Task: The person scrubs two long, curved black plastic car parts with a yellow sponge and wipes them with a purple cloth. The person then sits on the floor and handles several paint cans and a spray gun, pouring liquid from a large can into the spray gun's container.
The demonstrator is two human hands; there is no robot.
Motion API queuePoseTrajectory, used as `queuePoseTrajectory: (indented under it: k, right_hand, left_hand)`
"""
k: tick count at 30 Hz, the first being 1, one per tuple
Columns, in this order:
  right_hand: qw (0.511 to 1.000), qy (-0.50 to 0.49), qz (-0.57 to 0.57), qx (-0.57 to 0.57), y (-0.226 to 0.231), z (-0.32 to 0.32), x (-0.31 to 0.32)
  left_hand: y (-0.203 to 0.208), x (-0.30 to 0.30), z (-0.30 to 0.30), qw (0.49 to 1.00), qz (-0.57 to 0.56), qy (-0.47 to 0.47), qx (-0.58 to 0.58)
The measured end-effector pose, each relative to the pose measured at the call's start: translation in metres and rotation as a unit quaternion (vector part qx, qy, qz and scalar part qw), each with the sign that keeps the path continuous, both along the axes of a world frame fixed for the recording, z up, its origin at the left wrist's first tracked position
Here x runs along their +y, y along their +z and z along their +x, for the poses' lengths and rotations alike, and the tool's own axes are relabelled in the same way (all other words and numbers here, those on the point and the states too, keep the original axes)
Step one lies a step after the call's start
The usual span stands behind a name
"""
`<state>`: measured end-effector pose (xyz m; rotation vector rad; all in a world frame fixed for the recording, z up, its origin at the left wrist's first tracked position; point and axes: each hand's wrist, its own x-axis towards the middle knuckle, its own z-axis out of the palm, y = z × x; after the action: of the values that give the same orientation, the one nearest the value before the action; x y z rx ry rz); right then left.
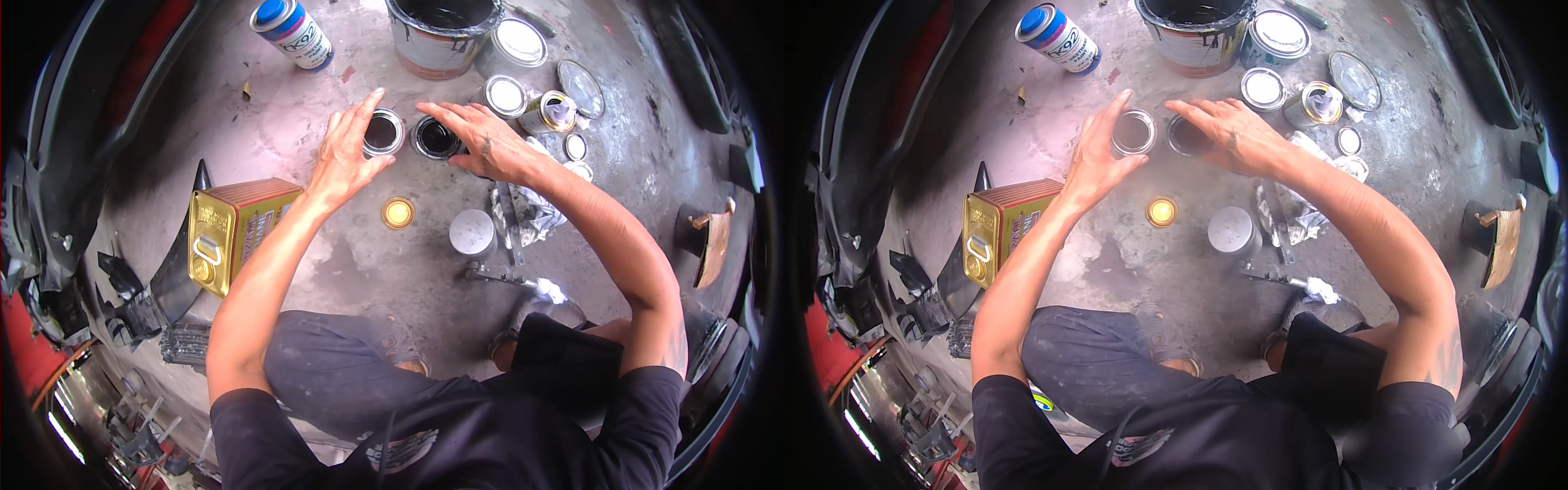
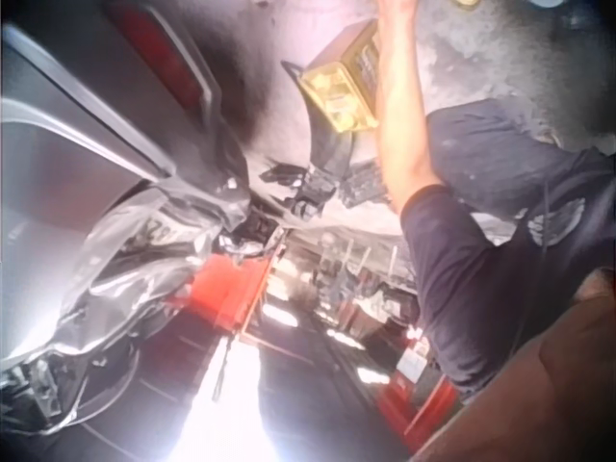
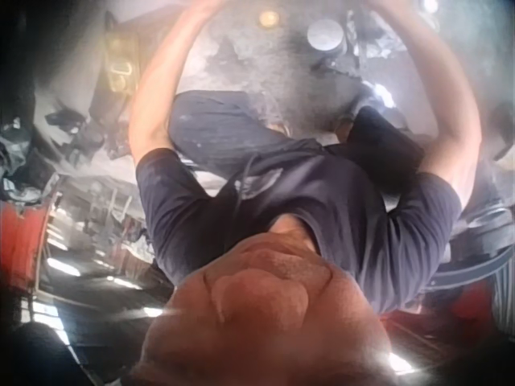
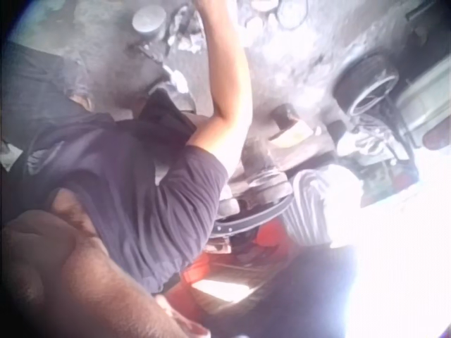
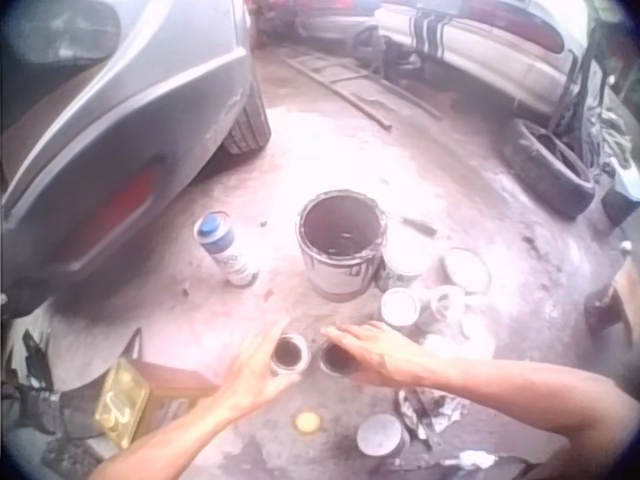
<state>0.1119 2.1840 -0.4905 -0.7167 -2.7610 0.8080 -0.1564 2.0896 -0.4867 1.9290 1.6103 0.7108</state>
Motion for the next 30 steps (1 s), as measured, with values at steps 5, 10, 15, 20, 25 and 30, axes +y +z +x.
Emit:
queuePoseTrajectory:
  k: [5,10,15,20,25,30]
  right_hand:
    - [0.999,0.027,-0.018,-0.017,0.004,-0.002,-0.003]
    - [0.998,0.005,-0.049,-0.045,0.004,-0.002,0.0]
    - [0.998,0.0,0.059,0.032,0.015,0.014,0.019]
    - [0.967,-0.177,0.119,0.136,0.048,0.033,0.089]
    - [0.937,-0.338,-0.045,0.071,0.017,0.039,0.181]
    - [0.923,-0.362,-0.121,0.045,0.017,0.01,0.183]
  left_hand:
    - [-0.008,0.005,-0.008,0.999,0.036,0.019,0.006]
    - [-0.005,0.03,-0.007,0.991,0.064,0.115,0.033]
    - [-0.025,0.046,-0.02,0.988,0.029,0.151,0.017]
    - [-0.01,0.055,-0.024,0.986,0.062,0.155,0.009]
    - [0.007,0.127,-0.002,0.977,0.057,0.182,-0.093]
    - [0.034,0.185,0.031,0.869,-0.181,0.238,-0.394]
